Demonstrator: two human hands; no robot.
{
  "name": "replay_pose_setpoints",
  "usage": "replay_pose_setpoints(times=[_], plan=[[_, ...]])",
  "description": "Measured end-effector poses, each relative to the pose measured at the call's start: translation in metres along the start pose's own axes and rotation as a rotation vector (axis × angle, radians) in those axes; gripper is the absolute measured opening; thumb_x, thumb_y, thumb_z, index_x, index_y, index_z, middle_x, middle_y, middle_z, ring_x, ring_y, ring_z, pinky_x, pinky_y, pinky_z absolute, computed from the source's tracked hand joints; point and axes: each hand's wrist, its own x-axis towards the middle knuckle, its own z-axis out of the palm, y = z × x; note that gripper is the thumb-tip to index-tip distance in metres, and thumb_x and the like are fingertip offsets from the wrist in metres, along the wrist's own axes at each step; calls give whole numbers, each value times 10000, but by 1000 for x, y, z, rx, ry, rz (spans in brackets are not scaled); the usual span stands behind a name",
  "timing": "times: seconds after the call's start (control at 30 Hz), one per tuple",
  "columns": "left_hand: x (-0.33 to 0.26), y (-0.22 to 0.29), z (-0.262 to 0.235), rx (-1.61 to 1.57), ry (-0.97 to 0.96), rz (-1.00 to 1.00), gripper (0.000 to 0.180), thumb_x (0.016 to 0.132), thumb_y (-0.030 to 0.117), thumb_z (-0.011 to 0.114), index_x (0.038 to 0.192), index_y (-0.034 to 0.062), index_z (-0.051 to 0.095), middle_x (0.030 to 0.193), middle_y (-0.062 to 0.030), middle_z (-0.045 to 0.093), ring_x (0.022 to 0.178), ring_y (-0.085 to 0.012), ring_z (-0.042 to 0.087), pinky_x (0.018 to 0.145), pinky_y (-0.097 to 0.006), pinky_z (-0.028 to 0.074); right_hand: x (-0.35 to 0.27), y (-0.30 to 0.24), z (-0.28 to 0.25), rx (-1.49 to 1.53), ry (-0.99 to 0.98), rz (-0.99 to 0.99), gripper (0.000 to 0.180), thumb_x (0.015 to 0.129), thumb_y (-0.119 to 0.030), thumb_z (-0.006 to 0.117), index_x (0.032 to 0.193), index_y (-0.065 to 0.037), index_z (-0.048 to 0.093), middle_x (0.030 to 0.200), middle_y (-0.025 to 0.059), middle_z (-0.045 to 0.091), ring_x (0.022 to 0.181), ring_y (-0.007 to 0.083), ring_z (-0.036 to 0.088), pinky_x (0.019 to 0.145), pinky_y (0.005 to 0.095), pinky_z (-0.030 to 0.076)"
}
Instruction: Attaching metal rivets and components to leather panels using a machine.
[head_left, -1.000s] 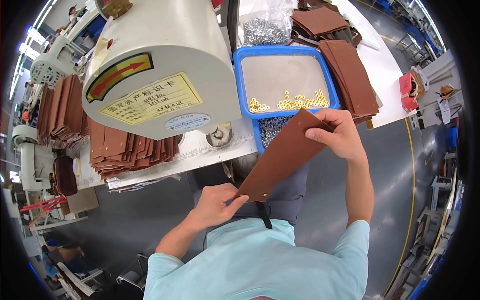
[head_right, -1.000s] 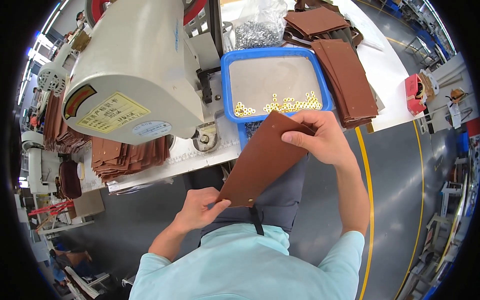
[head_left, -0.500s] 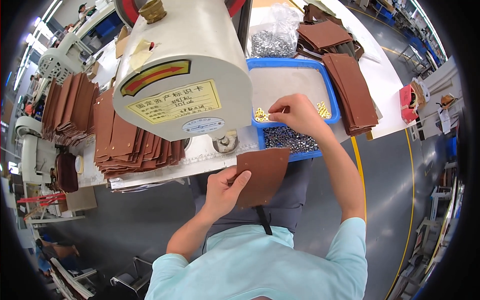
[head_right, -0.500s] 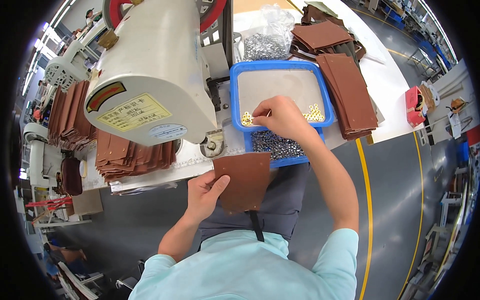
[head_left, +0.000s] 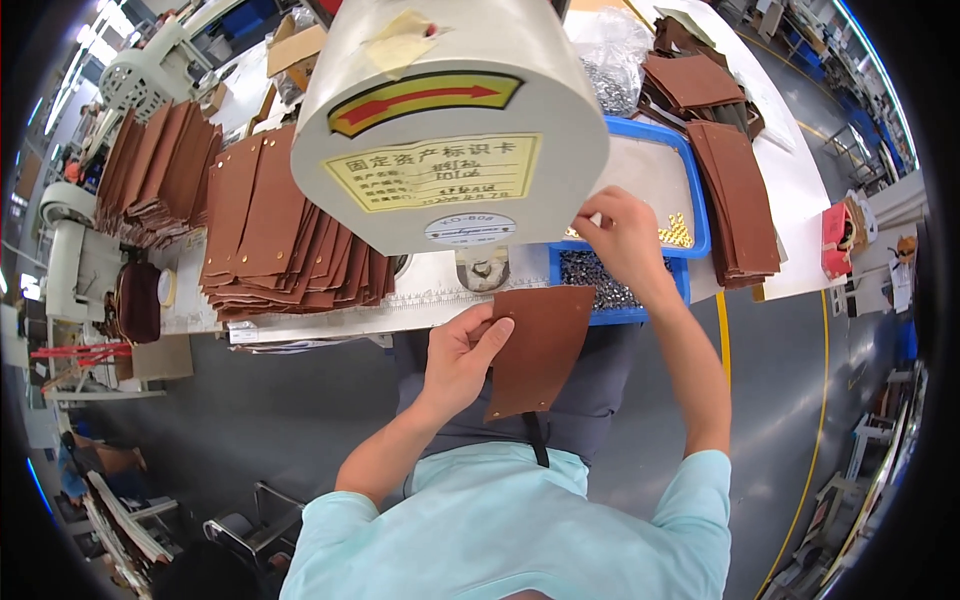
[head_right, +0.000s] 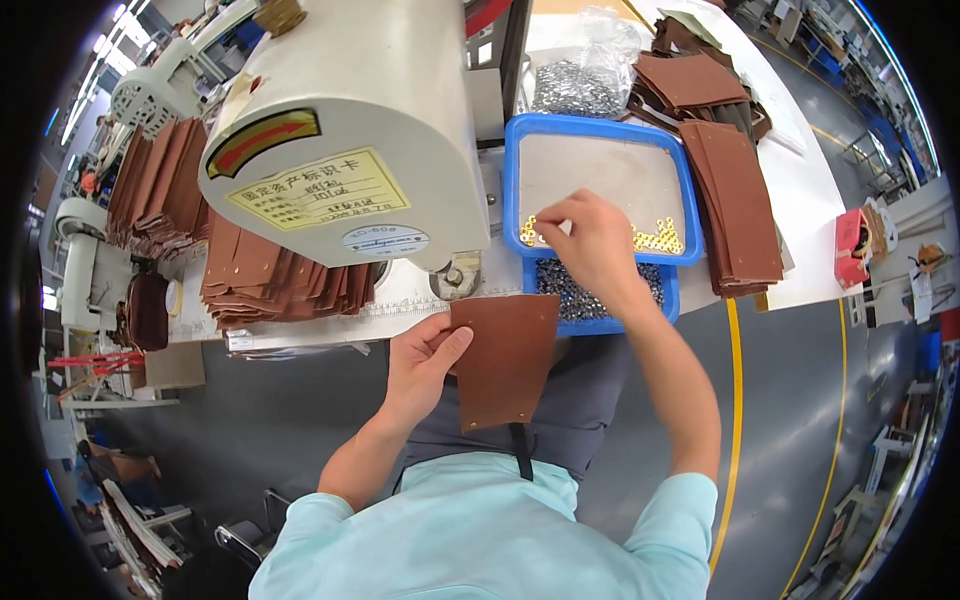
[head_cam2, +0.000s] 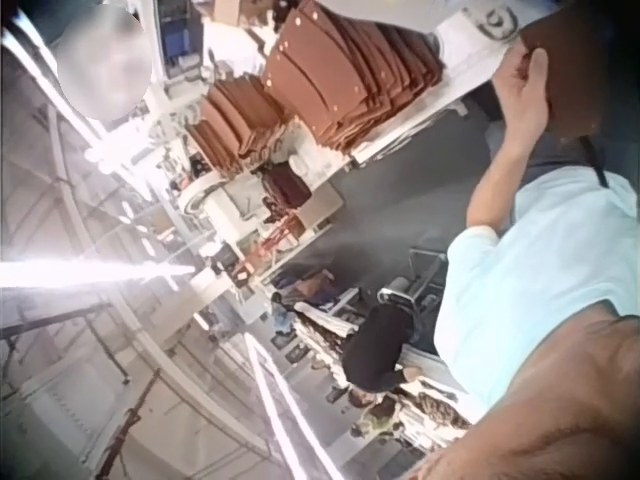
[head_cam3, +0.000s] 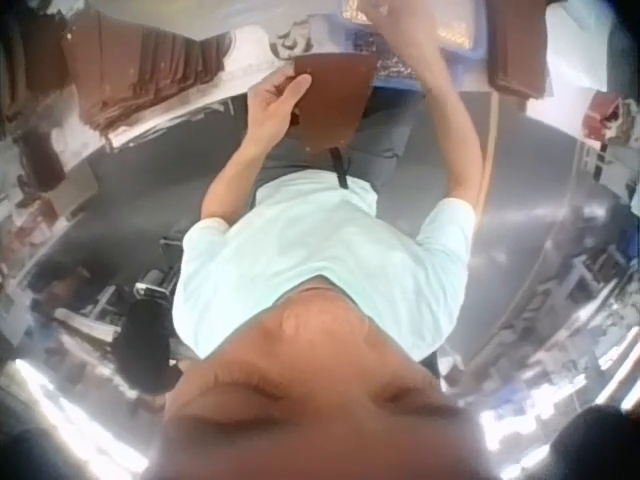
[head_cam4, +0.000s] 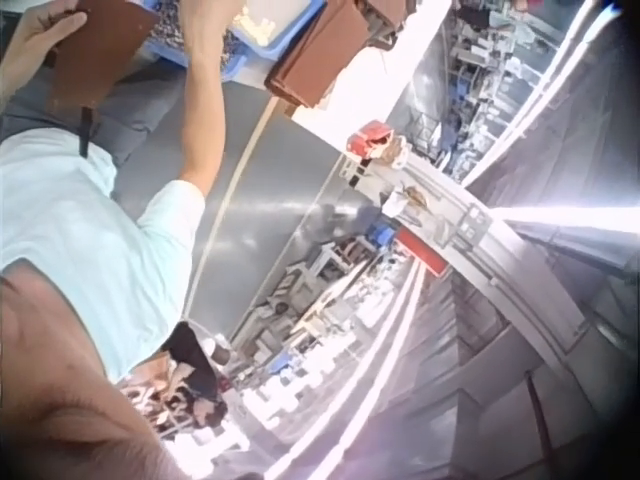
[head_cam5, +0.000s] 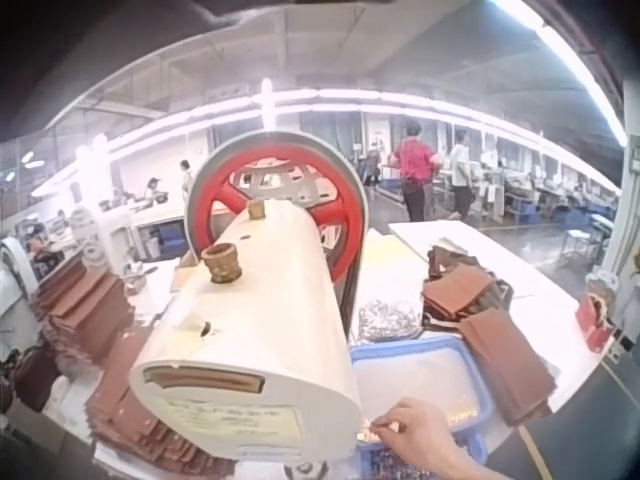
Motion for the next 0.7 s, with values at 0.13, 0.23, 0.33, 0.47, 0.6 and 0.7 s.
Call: replay_pose_setpoints(times=[0.13, 0.23, 0.33, 0.47, 0.6, 0.7], plan=[[-2, 1, 1, -55, -35, -9, 279, 1064, 127, 603, 1282, -35, 667, 1021, -39, 741, 900, -66, 649, 807, -237, 545, -72, -35, 4, 258, 24, -214, 149, 748, -88, 843, 889, -110, 803, 1035, 62, 713, 928, 249, 670, 774, 380, 541], [-3, -2, 3, -30, -125, -25, 304, 1073, 122, 578, 1330, -22, 650, 1104, -46, 742, 965, -77, 653, 855, -252, 546, -90, -38, 16, 190, 82, -374, 148, 742, -105, 856, 877, -129, 801, 1095, 39, 707, 991, 238, 645, 862, 389, 495], [-7, 4, 10, -7, -168, -22, 318, 1082, 131, 556, 1355, -7, 645, 1168, -48, 732, 1013, -82, 648, 895, -259, 540, -97, -35, 18, 110, 91, -336, 145, 749, -98, 863, 872, -114, 788, 1091, 37, 717, 1027, 222, 644, 899, 380, 461], [-7, 2, 10, 141, -202, 54, 332, 1064, 125, 578, 1367, 6, 644, 1139, -61, 748, 991, -83, 668, 882, -262, 550, -99, -30, 15, 170, 29, -290, 144, 748, -94, 865, 864, -122, 786, 1083, 28, 728, 1004, 212, 647, 918, 378, 428], [-11, 4, 11, 285, -203, 79, 341, 1033, 122, 622, 1356, 17, 653, 1053, -89, 774, 920, -92, 703, 825, -268, 570, -104, -27, 19, 215, 35, -215, 148, 748, -93, 870, 867, -106, 782, 970, 42, 743, 929, 206, 665, 884, 362, 451], [-10, 13, 13, 499, -173, 128, 311, 1003, 133, 675, 1296, 31, 697, 959, -103, 784, 832, -119, 733, 759, -269, 581, -111, -33, 23, 308, -6, -13, 96, 798, -107, 838, 867, -76, 780, 860, 49, 739, 817, 204, 683, 859, 343, 468]])
